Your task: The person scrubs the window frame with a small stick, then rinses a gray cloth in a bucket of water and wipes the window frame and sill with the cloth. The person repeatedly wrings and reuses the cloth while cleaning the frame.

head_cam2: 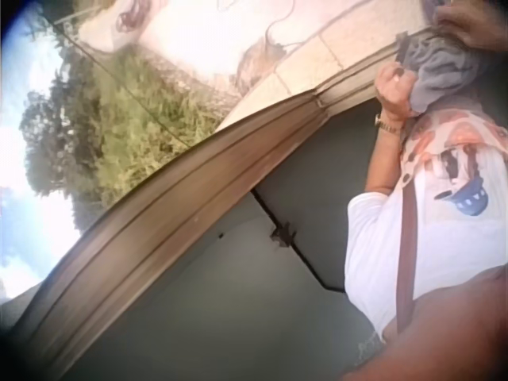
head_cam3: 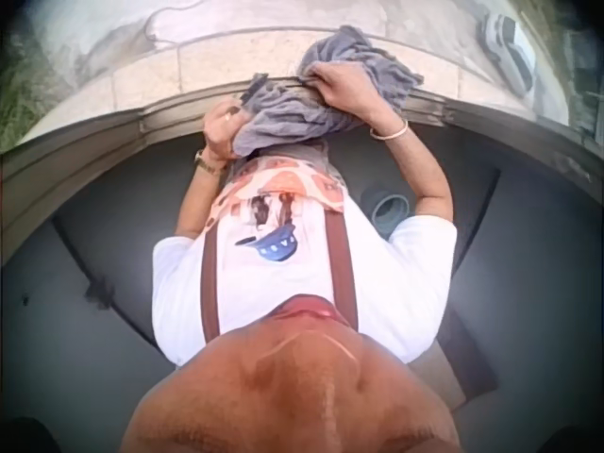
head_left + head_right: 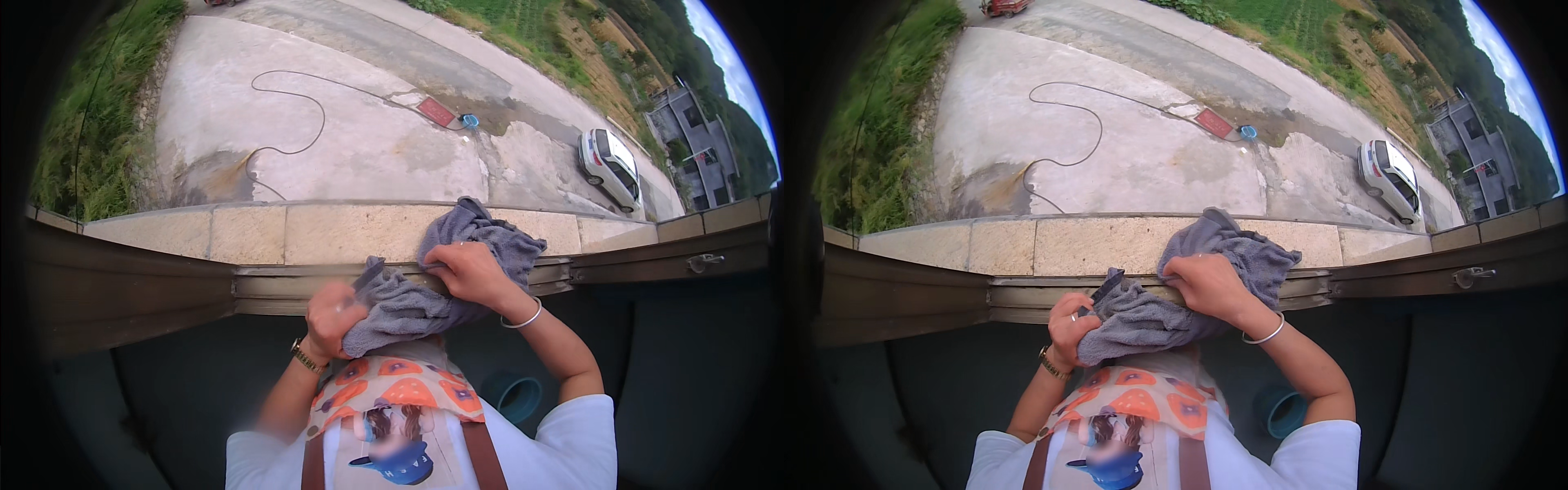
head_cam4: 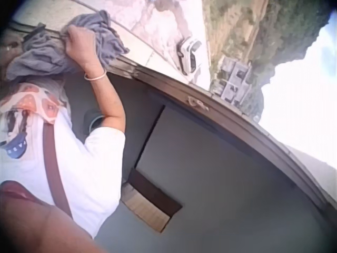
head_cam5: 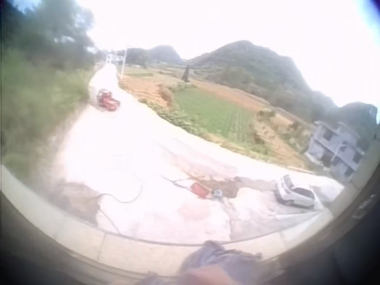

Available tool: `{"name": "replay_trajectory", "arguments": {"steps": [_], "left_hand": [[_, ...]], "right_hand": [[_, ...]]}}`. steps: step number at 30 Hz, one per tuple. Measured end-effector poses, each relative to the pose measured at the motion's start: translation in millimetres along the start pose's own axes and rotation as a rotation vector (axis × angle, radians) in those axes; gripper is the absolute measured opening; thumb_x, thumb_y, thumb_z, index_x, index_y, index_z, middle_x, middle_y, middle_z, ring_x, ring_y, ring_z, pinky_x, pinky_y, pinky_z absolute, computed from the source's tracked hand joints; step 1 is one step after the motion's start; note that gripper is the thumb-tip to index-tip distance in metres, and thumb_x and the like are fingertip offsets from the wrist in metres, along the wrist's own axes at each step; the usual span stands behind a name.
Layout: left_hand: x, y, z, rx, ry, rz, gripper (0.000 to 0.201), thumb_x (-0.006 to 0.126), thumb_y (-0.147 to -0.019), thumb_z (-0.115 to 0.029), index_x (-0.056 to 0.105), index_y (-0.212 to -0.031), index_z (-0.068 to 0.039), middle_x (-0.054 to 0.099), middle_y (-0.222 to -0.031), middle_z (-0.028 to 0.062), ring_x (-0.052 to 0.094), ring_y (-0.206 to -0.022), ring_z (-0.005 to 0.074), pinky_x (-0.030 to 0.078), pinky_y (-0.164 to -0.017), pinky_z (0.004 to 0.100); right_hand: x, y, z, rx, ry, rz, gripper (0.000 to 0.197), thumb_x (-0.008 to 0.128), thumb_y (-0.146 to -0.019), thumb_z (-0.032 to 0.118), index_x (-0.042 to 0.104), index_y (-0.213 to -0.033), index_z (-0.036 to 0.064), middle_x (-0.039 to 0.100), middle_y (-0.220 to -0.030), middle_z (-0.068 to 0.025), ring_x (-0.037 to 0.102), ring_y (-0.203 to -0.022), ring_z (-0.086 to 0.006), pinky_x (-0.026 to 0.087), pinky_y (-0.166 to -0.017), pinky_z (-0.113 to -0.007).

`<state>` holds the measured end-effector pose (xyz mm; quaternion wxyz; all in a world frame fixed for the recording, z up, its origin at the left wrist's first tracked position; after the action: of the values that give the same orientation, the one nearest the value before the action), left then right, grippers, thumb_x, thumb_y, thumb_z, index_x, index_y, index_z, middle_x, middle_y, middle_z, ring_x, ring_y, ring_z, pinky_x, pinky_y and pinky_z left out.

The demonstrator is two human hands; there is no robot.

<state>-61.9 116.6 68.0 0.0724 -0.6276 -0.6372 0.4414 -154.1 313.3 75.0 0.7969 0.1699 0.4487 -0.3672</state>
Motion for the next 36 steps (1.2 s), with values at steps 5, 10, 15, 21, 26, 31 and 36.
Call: {"name": "replay_trajectory", "arguments": {"steps": [5, 10, 15, 21, 26, 31, 36], "left_hand": [[-2, -1, -1, 0.058, 0.022, 0.045, 0.028, 0.070, -0.060, -0.031, 0.063, -0.069, -0.006, 0.056, -0.065, 0.0125, 0.060, -0.070, 0.0322, 0.049, -0.066, 0.0403], [-16, 10, 6, 0.015, 0.153, -0.074, 0.022, 0.069, -0.061, -0.023, 0.059, -0.068, -0.005, 0.054, -0.064, 0.0095, 0.060, -0.067, 0.0291, 0.049, -0.061, 0.0362], [-24, 28, 9, -0.051, 0.238, -0.164, 0.020, 0.069, -0.063, -0.023, 0.062, -0.069, -0.006, 0.058, -0.076, 0.0149, 0.060, -0.070, 0.0306, 0.048, -0.062, 0.0363], [-40, 26, 7, -0.057, 0.136, -0.272, 0.020, 0.067, -0.067, -0.018, 0.052, -0.067, -0.005, 0.052, -0.059, 0.0082, 0.055, -0.060, 0.0251, 0.047, -0.057, 0.0338], [-41, 20, 18, -0.060, 0.127, -0.256, 0.021, 0.067, -0.067, -0.018, 0.052, -0.069, -0.004, 0.053, -0.061, 0.0101, 0.055, -0.061, 0.0262, 0.048, -0.059, 0.0344], [-40, 22, 21, -0.115, 0.085, -0.212, 0.023, 0.068, -0.066, -0.024, 0.058, -0.068, -0.003, 0.056, -0.065, 0.0132, 0.059, -0.066, 0.0304, 0.048, -0.062, 0.0368], [-38, 23, 24, -0.115, 0.114, -0.212, 0.027, 0.067, -0.065, -0.029, 0.061, -0.069, -0.003, 0.056, -0.068, 0.0150, 0.058, -0.067, 0.0325, 0.047, -0.063, 0.0387]], "right_hand": [[37, -41, 13, 0.241, -0.396, -0.134, 0.017, 0.066, -0.082, 0.012, 0.063, -0.097, 0.0029, 0.068, -0.085, -0.0112, 0.065, -0.073, -0.0225, 0.050, -0.066, -0.029], [-9, -54, -40, 0.400, -1.194, -0.426, 0.025, 0.058, -0.089, 0.006, 0.055, -0.114, -0.0005, 0.064, -0.099, -0.0025, 0.059, -0.088, -0.0098, 0.047, -0.078, -0.023], [1, -43, 6, 0.075, -0.473, 0.045, 0.026, 0.059, -0.084, 0.003, 0.061, -0.109, 0.0058, 0.065, -0.105, -0.0080, 0.061, -0.096, -0.0194, 0.044, -0.087, -0.032], [24, -37, 41, -0.381, 0.125, 0.154, 0.032, 0.056, -0.075, 0.003, 0.066, -0.103, 0.0142, 0.058, -0.093, -0.0025, 0.054, -0.092, -0.0198, 0.036, -0.085, -0.034], [12, -35, 30, -0.483, 0.159, 0.265, 0.034, 0.058, -0.068, 0.002, 0.067, -0.098, 0.0132, 0.055, -0.089, -0.0028, 0.052, -0.089, -0.0220, 0.042, -0.075, -0.033], [-24, -4, -7, -0.363, 0.363, 0.386, 0.025, 0.059, -0.067, 0.003, 0.066, -0.088, 0.0134, 0.055, -0.087, -0.0005, 0.052, -0.089, -0.0214, 0.042, -0.076, -0.033], [-44, 31, -34, -0.154, 0.669, 0.499, 0.013, 0.061, -0.065, 0.007, 0.064, -0.077, 0.0109, 0.057, -0.083, -0.0031, 0.055, -0.089, -0.0223, 0.046, -0.074, -0.035]]}}
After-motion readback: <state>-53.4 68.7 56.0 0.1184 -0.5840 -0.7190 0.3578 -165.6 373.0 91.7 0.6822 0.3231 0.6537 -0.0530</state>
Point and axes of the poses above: each hand's wrist, its own y-axis away from the middle knuckle, its own x-axis out of the palm, z = x × y, the point moved 6 cm from there along -y, towards the middle knuckle
